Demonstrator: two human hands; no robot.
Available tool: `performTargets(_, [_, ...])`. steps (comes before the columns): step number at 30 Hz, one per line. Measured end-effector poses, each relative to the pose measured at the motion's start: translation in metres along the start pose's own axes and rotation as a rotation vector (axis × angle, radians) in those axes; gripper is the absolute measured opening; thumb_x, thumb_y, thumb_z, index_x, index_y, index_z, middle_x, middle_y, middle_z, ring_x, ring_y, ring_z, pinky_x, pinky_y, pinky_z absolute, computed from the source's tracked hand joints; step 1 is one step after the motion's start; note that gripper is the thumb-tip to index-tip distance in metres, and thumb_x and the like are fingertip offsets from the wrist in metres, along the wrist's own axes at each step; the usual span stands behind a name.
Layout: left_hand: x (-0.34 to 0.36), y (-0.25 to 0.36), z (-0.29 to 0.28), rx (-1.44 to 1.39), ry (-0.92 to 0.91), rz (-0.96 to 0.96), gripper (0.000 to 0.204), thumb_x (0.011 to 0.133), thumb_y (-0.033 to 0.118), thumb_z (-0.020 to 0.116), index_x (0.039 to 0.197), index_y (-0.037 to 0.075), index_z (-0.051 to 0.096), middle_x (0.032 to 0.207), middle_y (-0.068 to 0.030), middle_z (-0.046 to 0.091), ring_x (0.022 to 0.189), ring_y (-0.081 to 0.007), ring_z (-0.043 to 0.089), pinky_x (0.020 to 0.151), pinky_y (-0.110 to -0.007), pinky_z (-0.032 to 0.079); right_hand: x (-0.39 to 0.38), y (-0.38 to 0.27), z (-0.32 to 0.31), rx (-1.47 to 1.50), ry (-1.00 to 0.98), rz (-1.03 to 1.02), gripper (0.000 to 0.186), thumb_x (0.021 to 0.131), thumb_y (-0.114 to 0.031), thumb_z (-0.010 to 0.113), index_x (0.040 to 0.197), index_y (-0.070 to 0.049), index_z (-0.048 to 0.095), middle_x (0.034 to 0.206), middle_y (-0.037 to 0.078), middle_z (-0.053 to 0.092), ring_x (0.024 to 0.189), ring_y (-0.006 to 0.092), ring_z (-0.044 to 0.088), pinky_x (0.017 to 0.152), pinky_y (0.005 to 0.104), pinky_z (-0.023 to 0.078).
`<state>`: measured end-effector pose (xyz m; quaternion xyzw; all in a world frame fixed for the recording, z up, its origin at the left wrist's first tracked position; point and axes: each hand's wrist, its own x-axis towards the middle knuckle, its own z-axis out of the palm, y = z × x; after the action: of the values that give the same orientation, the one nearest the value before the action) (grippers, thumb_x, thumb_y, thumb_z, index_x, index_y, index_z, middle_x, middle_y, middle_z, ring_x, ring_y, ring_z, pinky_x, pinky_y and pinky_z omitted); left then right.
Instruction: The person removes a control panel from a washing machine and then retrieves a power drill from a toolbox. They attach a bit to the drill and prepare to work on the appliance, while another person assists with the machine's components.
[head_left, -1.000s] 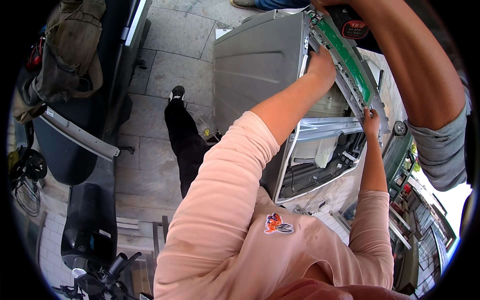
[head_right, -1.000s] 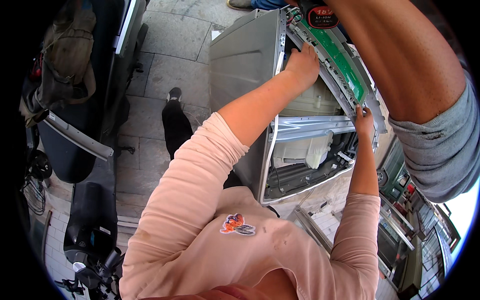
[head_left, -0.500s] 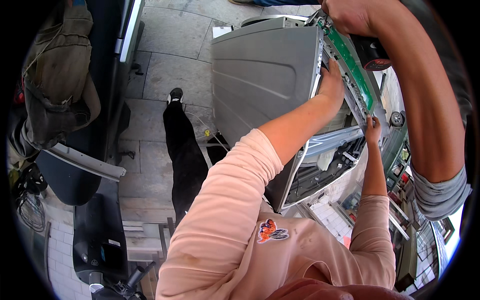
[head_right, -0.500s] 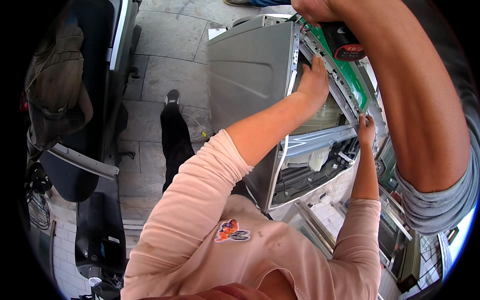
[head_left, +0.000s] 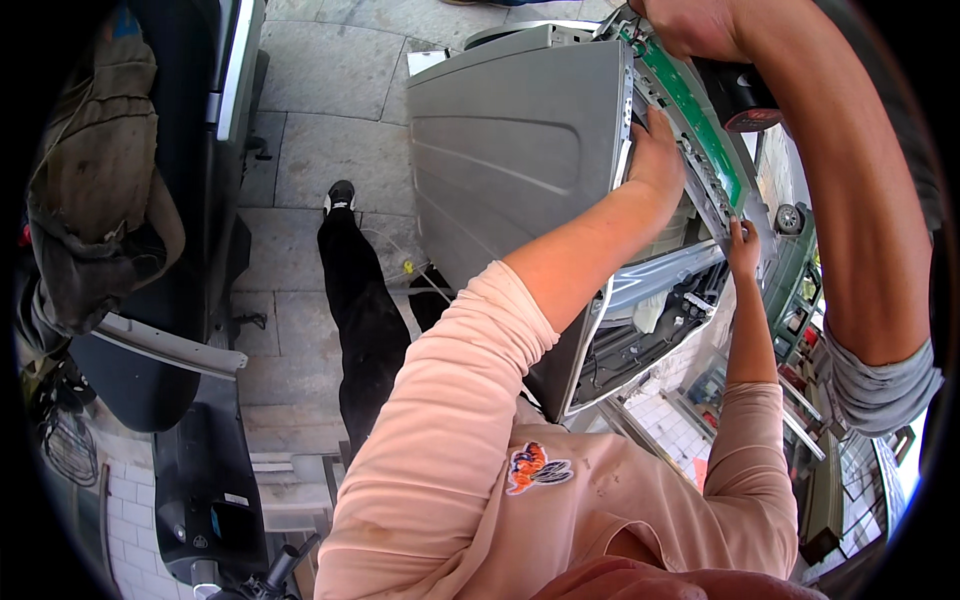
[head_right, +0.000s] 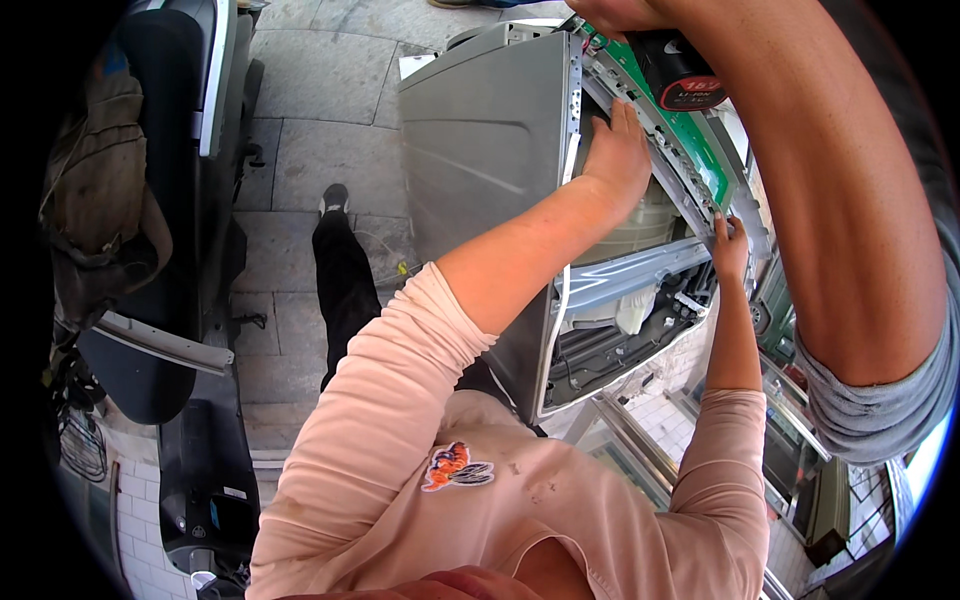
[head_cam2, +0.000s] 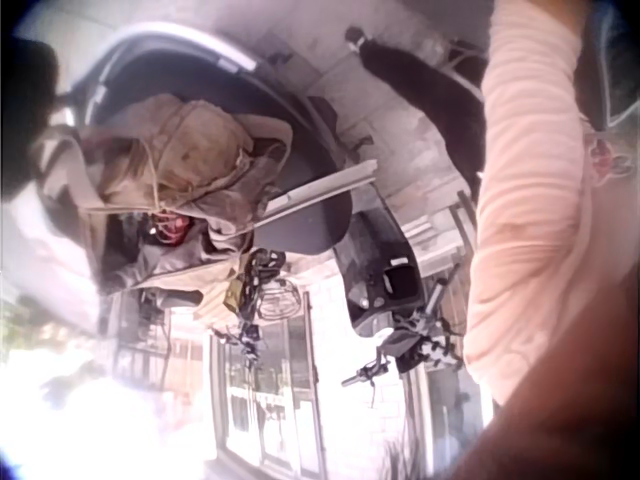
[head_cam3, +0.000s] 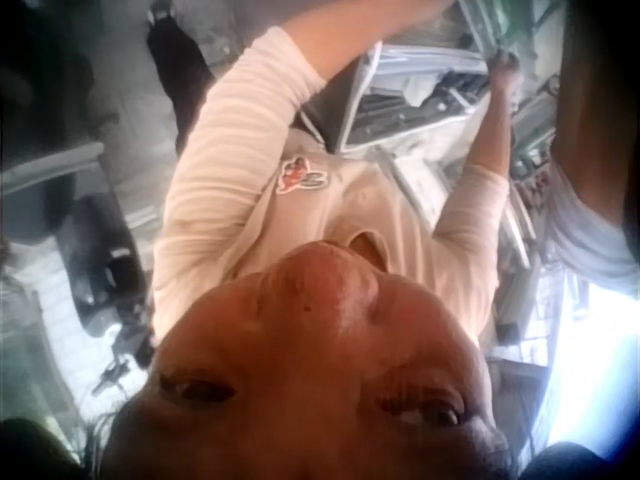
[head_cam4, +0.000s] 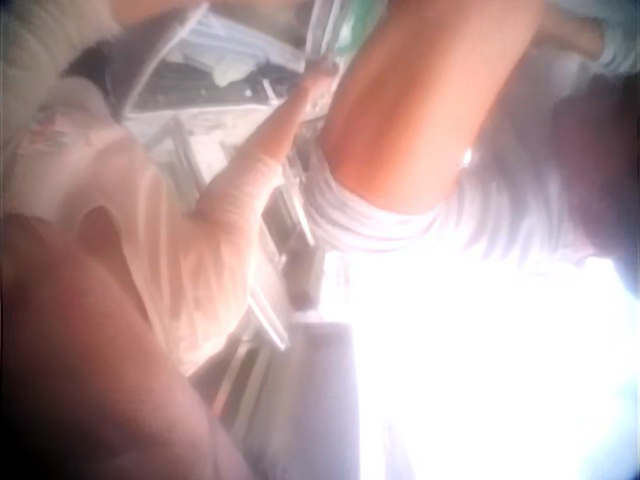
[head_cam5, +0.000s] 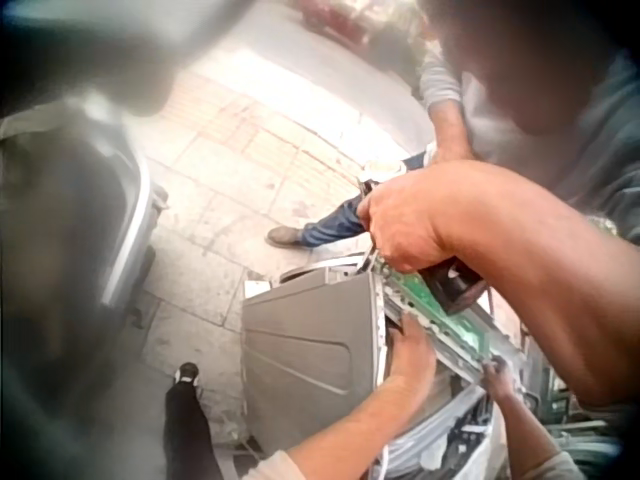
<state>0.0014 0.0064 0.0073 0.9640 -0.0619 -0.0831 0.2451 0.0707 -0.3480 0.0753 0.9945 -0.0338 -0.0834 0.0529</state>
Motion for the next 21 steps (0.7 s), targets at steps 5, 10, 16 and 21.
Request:
performTargets(5, [0.000,0.001,-0.002,0.009,0.006,0.001,0.053,0.095,0.023,0.048,0.140,-0.006,0.049,0.151,-0.0282,0.039,0.141,-0.0451,0.035,0.102,-0.056,0.041,0.001,-0.001,0.001,-0.015,-0.001,0.011,0.063,0.091,-0.055,0.060,0.121,-0.001,0.063,0.090,0.024,0.069,0.087,0.0363,0.067,0.078,0.0429,0.049])
performTargets(10, [-0.001,0.001,-0.005,-0.008,0.004,0.007,0.053,0.095,0.023,0.048,0.140,-0.006,0.049,0.150,-0.0282,0.039,0.140,-0.0449,0.035,0.101,-0.055,0.043,0.004,0.009,0.002,-0.007,-0.018,0.021,0.064,0.090,-0.057,0.059,0.122,-0.001,0.064,0.094,0.024,0.069,0.091,0.0369,0.067,0.081,0.0431,0.049])
performTargets(16, [0.001,0.002,-0.002,-0.031,0.011,0.002,0.052,0.095,0.022,0.048,0.138,-0.006,0.051,0.150,-0.0288,0.039,0.140,-0.0452,0.035,0.101,-0.055,0.043,0.005,0.012,0.003,-0.039,-0.016,0.035,0.067,0.091,-0.057,0.059,0.124,0.001,0.062,0.102,0.026,0.069,0.101,0.0388,0.066,0.088,0.0429,0.049])
performTargets(21, [0.002,0.002,0.001,-0.044,0.026,-0.001,0.052,0.095,0.022,0.047,0.138,-0.006,0.051,0.150,-0.0290,0.039,0.140,-0.0461,0.035,0.101,-0.056,0.042,0.005,0.007,0.001,-0.045,-0.029,0.046,0.068,0.091,-0.057,0.059,0.124,0.002,0.062,0.103,0.027,0.069,0.103,0.0397,0.066,0.089,0.0430,0.049])
